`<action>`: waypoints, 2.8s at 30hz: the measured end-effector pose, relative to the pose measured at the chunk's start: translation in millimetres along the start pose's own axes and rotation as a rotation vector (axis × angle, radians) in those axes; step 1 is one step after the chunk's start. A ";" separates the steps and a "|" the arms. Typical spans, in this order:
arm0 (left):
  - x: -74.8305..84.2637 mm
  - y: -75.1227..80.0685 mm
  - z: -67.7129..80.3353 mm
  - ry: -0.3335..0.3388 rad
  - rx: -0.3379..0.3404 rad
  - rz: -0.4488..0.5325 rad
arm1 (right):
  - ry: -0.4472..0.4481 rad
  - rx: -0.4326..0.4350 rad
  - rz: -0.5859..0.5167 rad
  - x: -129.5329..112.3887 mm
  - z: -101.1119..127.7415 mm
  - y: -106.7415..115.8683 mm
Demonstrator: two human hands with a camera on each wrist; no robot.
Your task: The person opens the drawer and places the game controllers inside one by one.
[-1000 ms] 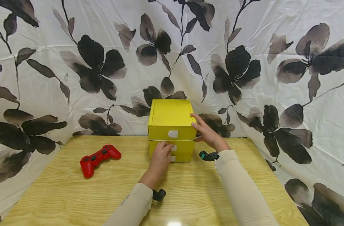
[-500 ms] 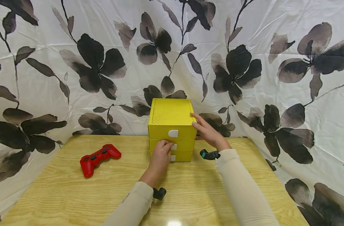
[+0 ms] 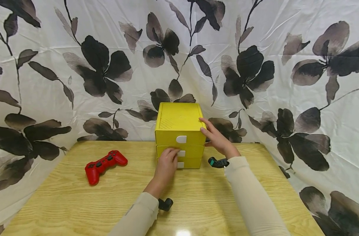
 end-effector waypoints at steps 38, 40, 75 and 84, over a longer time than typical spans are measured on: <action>-28.4 -19.5 41.4 0.386 -0.105 0.215 | -0.001 0.024 0.004 3.3 -2.0 0.7; -28.5 -21.2 42.1 0.386 -0.102 0.214 | -0.001 0.024 0.005 3.2 -1.8 0.6; -20.1 -35.1 42.7 0.323 -0.008 0.094 | -0.001 0.015 -0.010 2.4 -0.9 1.5; -22.7 -36.2 44.2 0.365 -0.068 0.111 | -0.008 -0.012 -0.033 1.8 -2.1 -0.6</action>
Point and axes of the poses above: each hand's wrist, its own z-axis away from the middle knuckle, its own y-axis out of the back of the hand, x = y × z, the point moved 7 cm from there along -z, towards the middle knuckle, and after that the axes turned 12 degrees about -y, right-handed, at the moved point
